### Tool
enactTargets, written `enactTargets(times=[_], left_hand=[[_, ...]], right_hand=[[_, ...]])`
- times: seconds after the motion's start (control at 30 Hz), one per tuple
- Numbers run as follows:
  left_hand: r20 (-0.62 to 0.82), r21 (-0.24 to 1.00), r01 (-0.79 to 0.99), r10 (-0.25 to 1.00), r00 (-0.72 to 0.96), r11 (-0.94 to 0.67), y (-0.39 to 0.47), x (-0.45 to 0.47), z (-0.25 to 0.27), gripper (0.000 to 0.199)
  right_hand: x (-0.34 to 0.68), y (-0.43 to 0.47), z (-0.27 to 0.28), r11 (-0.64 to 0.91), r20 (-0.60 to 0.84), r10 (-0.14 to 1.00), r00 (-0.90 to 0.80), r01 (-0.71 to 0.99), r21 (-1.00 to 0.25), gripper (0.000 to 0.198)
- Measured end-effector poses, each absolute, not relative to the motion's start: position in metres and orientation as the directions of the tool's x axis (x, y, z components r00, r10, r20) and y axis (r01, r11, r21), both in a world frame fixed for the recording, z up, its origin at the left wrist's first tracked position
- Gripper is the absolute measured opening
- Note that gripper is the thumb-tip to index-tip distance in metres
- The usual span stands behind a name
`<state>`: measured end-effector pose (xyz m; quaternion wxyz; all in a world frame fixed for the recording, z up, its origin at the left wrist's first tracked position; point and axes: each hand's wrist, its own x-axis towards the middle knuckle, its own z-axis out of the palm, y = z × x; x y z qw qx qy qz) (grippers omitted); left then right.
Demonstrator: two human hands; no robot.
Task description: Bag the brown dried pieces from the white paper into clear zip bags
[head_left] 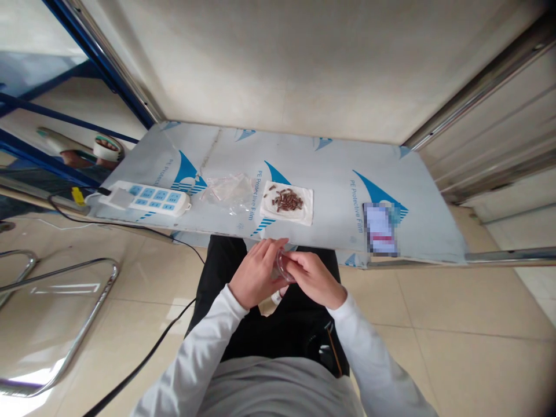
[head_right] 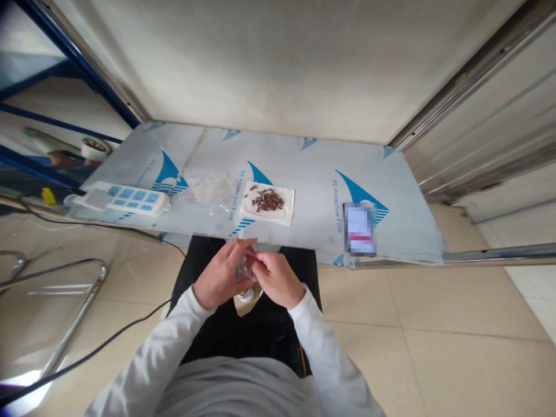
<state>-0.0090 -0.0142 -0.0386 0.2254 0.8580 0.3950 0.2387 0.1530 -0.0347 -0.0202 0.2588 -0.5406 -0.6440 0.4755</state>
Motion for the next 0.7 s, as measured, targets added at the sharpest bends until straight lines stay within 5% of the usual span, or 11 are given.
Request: enactTargets(times=[0.13, 0.3, 0.43, 0.7], left_hand=[[0.270, 0.635, 0.584, 0.853, 0.447, -0.507, -0.010, -0.006, -0.045, 0.038], [0.270, 0.681, 0.614, 0.916, 0.296, -0.399, -0.014, -0.006, -0.055, 0.039], [0.211, 0.691, 0.640, 0.941, 0.265, -0.335, -0.023, -0.006, -0.064, 0.038], [0.190, 0.735, 0.620, 0.961, 0.202, -0.275, -0.010, -0.007, -0.069, 0.037]], right_hand=[[0.174, -0.019, -0.026, -0.023, -0.168, 0.951, -0.260, 0.482, -0.876, 0.028], [0.208, 0.063, -0.061, -0.050, 0.035, 0.995, 0.098, 0.745, -0.665, 0.031], [0.211, 0.121, -0.085, 0.116, 0.041, 0.993, -0.109, 0.897, -0.426, 0.032], [0.207, 0.141, -0.094, 0.137, 0.011, 0.989, -0.144, 0.913, -0.383, 0.020]])
